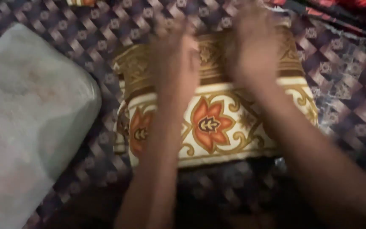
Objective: The person wraps a rectangular cushion with a patterned fabric cover. They place the cover over the cushion, fold the edges, and smooth the surface to fit the cover neatly.
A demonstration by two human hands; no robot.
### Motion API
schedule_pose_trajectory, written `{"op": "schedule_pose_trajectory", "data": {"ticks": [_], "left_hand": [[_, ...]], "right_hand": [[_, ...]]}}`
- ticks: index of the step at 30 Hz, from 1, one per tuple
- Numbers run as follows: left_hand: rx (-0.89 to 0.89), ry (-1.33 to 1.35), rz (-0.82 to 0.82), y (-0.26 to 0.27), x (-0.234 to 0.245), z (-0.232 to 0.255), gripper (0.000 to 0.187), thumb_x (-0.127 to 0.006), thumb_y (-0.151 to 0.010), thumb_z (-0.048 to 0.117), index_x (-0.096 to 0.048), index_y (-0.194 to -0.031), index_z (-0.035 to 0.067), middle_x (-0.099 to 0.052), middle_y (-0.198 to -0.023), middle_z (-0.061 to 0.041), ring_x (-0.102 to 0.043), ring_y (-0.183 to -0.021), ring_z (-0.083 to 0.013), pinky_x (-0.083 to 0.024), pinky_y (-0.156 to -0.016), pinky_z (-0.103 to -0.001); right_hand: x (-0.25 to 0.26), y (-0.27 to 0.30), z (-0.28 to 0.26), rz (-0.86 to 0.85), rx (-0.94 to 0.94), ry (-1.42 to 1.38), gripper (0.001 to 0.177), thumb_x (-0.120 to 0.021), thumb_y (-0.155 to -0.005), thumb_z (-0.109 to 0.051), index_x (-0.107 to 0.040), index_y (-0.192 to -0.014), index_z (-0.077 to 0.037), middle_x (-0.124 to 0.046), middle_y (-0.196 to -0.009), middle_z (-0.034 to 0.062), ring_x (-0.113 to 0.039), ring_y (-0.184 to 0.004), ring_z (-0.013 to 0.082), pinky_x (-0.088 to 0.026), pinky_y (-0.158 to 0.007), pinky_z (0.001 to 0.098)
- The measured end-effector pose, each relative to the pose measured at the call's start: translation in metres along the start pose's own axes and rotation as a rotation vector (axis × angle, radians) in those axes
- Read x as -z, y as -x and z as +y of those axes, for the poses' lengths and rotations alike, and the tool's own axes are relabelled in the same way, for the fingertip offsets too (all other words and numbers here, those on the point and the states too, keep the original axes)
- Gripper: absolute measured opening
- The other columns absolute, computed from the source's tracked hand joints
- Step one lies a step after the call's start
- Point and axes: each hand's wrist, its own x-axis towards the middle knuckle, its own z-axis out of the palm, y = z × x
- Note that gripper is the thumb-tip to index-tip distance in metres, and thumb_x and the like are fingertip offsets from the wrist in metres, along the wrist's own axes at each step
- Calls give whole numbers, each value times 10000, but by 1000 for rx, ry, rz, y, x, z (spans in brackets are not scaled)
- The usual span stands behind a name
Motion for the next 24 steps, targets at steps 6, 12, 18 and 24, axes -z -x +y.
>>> {"op": "schedule_pose_trajectory", "data": {"ticks": [6, 12, 18, 24], "left_hand": [[41, -143, -239, 10, -44, -14, 435, -396, -1042, 360, -565, -1416, 214, -397, -1665, 0, -288, -1570, -245, -158, -1299, -435], [139, -273, -127, 22, -39, -49, 580, -296, -1034, 425, -411, -1549, 185, -340, -1621, -71, -259, -1508, -296, -140, -1229, -504], [257, -209, 25, 50, -34, -80, 599, -354, -1059, 427, -414, -1578, 132, -364, -1634, -97, -295, -1517, -319, -239, -1228, -483], [492, -84, 61, 81, -1, -65, 570, -468, -1067, 393, -432, -1552, 97, -423, -1572, -191, -388, -1451, -430, -316, -1202, -495]], "right_hand": [[-35, 21, -20, -51, 240, -121, 578, -465, -1043, -332, -422, -1580, -123, -459, -1609, 105, -353, -1534, 332, -198, -1273, 522], [7, 18, -6, -246, 60, 84, 769, -318, -995, -620, -260, -1604, -154, -250, -1666, 83, -159, -1541, 290, -94, -1227, 496], [11, 42, 18, -179, -130, 90, 817, -293, -979, -653, -210, -1631, -168, -184, -1703, 80, -128, -1559, 299, -81, -1241, 503], [20, 85, 24, -83, -208, 9, 797, -420, -983, -584, -275, -1613, -120, -186, -1701, 127, -119, -1561, 349, -70, -1229, 546]]}}
